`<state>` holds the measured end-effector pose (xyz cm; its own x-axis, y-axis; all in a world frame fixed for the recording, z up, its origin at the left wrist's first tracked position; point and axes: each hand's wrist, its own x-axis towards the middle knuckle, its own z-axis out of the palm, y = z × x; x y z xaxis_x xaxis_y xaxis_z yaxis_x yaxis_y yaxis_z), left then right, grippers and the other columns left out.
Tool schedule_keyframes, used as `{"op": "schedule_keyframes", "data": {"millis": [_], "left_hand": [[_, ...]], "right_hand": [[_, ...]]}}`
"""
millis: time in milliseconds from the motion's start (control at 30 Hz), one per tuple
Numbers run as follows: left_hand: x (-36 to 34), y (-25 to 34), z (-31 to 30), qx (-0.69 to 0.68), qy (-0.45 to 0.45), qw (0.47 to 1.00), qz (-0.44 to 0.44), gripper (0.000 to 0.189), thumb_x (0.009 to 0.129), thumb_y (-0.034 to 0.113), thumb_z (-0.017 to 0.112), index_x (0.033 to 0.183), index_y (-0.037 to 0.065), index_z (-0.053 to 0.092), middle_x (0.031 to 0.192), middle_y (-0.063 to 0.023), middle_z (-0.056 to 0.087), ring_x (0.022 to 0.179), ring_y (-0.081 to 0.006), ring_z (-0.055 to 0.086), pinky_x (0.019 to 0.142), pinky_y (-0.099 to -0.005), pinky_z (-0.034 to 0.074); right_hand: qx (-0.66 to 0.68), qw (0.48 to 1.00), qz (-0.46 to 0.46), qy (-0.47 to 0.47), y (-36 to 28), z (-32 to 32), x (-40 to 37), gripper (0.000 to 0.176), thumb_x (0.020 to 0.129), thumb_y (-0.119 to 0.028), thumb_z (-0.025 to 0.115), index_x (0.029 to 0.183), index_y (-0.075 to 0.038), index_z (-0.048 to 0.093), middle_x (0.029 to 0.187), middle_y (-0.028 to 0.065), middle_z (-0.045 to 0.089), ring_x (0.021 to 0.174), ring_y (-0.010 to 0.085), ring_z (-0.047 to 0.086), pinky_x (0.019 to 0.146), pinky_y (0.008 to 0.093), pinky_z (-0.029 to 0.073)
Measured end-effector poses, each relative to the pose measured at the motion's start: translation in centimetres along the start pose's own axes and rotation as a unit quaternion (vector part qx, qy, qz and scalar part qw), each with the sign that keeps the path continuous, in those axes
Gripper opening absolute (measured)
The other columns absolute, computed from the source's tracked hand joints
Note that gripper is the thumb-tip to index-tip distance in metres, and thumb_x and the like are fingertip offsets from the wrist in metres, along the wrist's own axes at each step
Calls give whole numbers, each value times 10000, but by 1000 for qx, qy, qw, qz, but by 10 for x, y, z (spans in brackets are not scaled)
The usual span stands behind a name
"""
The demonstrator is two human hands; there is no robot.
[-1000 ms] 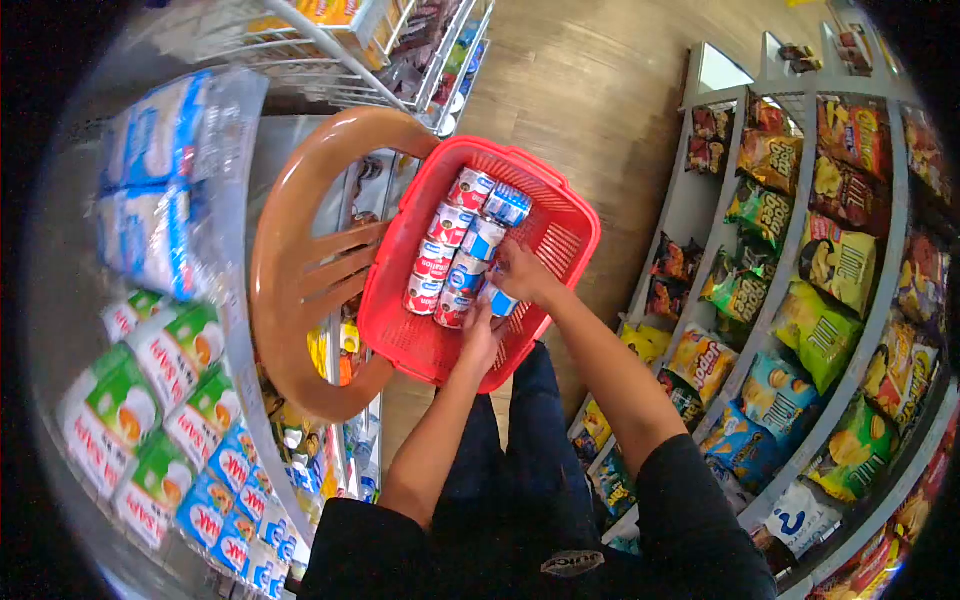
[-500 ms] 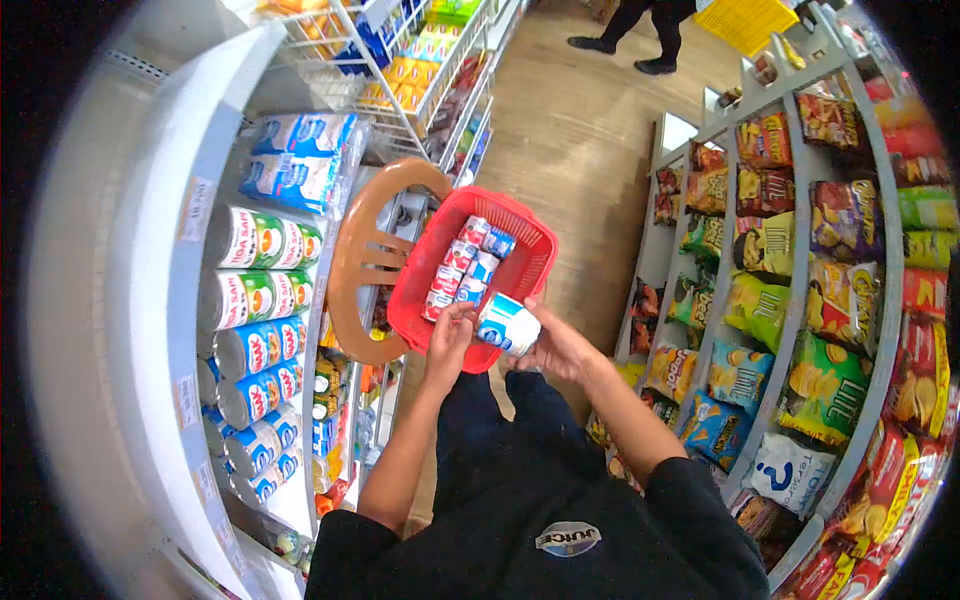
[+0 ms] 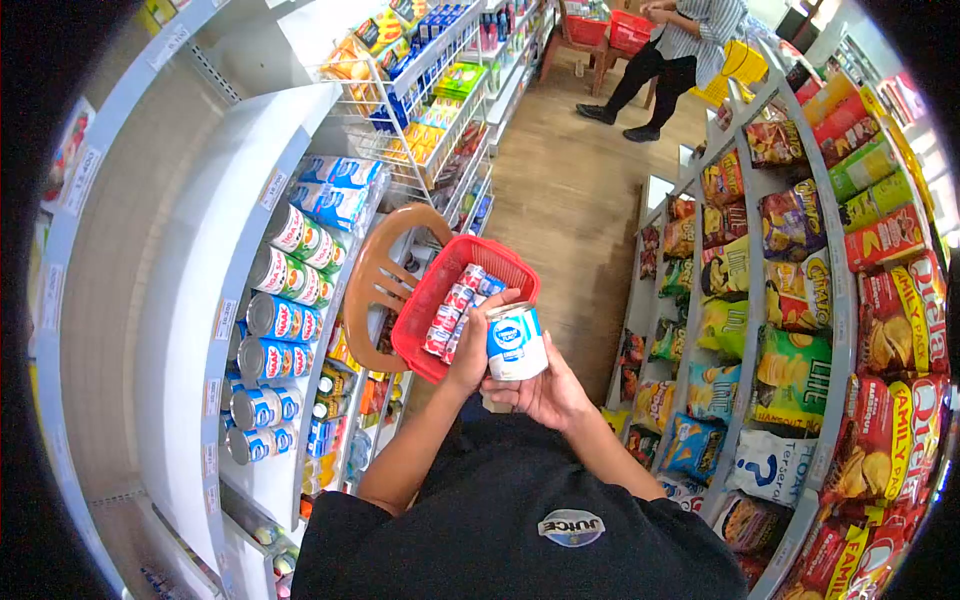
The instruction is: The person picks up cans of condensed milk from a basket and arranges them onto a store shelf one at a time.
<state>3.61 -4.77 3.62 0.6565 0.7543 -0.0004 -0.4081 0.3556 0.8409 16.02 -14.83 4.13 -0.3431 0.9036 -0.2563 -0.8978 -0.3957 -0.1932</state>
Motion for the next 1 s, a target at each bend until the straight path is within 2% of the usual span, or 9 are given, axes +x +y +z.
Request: {"op": "schedule_keyframes", "data": {"millis": [367,467,567,600,633,700,733,833,1000], "left_hand": [[-33,15,38,31,62,997,22,845,975,700,314,1393,-23,446,1195,-142,636,1064,-195,640,923,-316,524],[-59,13,36,39,127,989,68,812,988,677,326,1399,-14,436,1202,-156,641,1057,-199,646,915,-326,531],[-92,9,26,85,194,970,120,783,992,656,364,1393,-12,442,1195,-169,645,1053,-214,649,922,-332,529],[-106,2,19,60,226,966,113,770,991,648,385,1389,-8,449,1187,-168,646,1070,-206,637,917,-332,528],[-122,1,16,59,250,958,126,770,991,648,385,1389,-8,449,1187,-168,646,1070,-206,637,917,-332,528],[-150,-1,10,114,326,929,135,766,989,651,391,1392,4,455,1167,-147,651,1089,-196,620,940,-328,507],[-163,-4,1,114,335,921,163,732,991,621,434,1400,16,454,1181,-129,638,1108,-185,600,969,-321,479],[-206,-5,-12,113,356,904,208,695,993,574,485,1413,22,444,1219,-120,618,1125,-173,581,993,-317,456],[-289,6,-52,98,376,897,213,666,992,456,574,1476,41,380,1277,-120,595,1162,-182,566,1011,-323,448]], "right_hand": [[-83,995,-4,-58,6,10,-28,724,1033,-597,237,1417,-12,421,1264,229,613,1070,378,665,919,500,561],[-228,970,-66,60,17,14,-31,513,1065,-450,381,1386,-53,430,1259,147,612,1126,266,630,903,408,549],[-411,907,-81,46,22,11,-31,409,1072,-316,428,1377,-47,392,1309,104,544,1174,237,583,973,451,504],[-409,911,-45,34,26,20,-31,459,1003,-223,585,1367,-48,366,1274,108,524,1187,214,542,996,416,471],[-416,909,-23,18,36,22,-27,459,1003,-223,585,1367,-48,366,1274,108,524,1187,214,542,996,416,471],[-602,791,-85,-66,57,25,-18,657,861,-248,776,1333,-21,379,1222,149,554,1113,220,578,947,357,483],[-625,774,-84,-62,71,29,-12,823,746,-246,877,1338,-7,358,1208,170,555,1109,231,574,942,370,490],[-672,726,-89,-118,114,52,-4,865,725,-244,895,1332,23,340,1194,178,561,1103,238,572,932,381,498],[-677,718,-58,-153,196,44,23,902,667,-276,931,1312,55,395,1165,205,588,1062,244,609,915,380,514]]}}
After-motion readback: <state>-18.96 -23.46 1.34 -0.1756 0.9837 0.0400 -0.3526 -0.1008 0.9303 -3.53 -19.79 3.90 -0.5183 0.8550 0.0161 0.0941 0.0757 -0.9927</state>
